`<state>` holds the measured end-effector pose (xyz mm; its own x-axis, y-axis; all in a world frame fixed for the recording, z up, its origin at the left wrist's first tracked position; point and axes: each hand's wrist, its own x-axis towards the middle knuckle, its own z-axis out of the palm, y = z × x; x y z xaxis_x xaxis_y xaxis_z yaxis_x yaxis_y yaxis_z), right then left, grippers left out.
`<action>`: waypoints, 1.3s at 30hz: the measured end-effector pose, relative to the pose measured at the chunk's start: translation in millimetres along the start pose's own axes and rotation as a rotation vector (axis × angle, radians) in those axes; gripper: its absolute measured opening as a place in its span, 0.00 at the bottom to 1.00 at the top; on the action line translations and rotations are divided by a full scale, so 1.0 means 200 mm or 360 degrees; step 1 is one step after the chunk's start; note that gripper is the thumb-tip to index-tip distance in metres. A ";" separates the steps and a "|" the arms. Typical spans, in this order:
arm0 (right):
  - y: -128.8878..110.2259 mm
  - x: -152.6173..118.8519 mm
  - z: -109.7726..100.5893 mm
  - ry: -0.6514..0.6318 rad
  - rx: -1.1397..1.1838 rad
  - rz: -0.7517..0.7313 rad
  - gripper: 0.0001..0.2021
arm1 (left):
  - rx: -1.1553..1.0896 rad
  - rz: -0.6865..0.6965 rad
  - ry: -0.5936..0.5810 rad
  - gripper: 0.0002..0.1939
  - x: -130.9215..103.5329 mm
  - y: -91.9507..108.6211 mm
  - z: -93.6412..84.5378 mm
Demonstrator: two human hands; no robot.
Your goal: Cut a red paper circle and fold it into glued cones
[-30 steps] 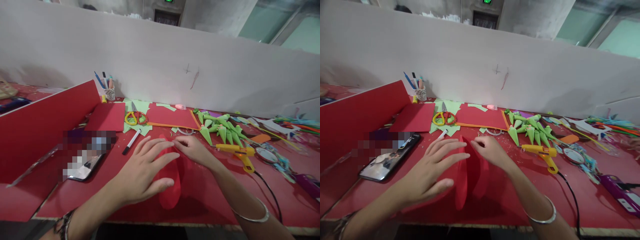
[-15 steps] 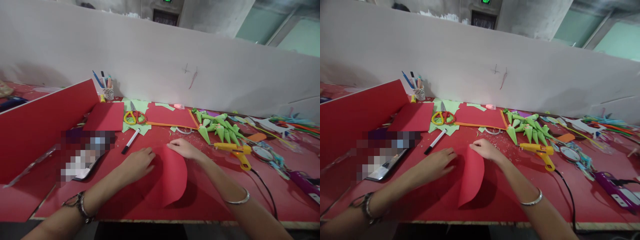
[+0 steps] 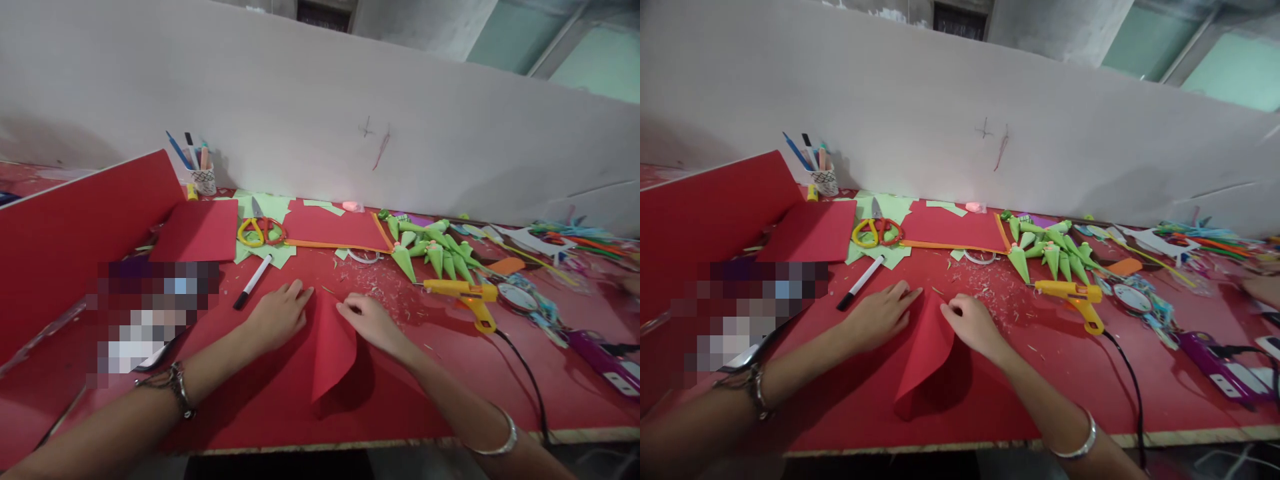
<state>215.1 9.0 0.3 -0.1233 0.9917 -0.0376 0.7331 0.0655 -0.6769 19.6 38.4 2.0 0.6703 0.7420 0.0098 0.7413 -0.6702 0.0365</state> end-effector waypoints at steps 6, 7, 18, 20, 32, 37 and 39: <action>0.00 -0.02 0.03 0.0075 -0.0198 -0.0050 0.17 | 0.0157 0.0046 -0.0013 0.25 0.03 0.01 -0.02; 0.00 -0.02 0.03 0.0088 -0.0224 -0.0062 0.17 | 0.0163 0.0049 -0.0011 0.25 0.04 0.01 -0.02; 0.01 -0.06 0.06 0.0163 -0.0551 -0.0122 0.15 | 0.0218 0.0036 -0.0018 0.25 0.04 0.04 0.00; 0.01 -0.06 0.06 0.0169 -0.0596 -0.0118 0.14 | 0.0238 0.0047 0.0007 0.25 0.04 0.04 0.00; 0.03 -0.09 0.05 0.0205 -0.0513 -0.0073 0.14 | 0.0154 0.0068 0.0158 0.24 0.03 0.01 0.03; 0.06 0.03 -0.03 0.0122 -0.0226 -0.0048 0.13 | -0.0102 0.0307 0.0185 0.22 0.00 -0.02 0.02; 0.06 0.07 -0.06 0.0076 -0.0187 -0.0031 0.13 | -0.0140 0.0305 0.0174 0.21 0.00 -0.01 0.03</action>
<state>230.0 25.0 1.6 -0.1081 0.9941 0.0118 0.8045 0.0945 -0.5864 17.0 39.5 -3.4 0.7873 0.6022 0.1327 0.5920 -0.7983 0.1102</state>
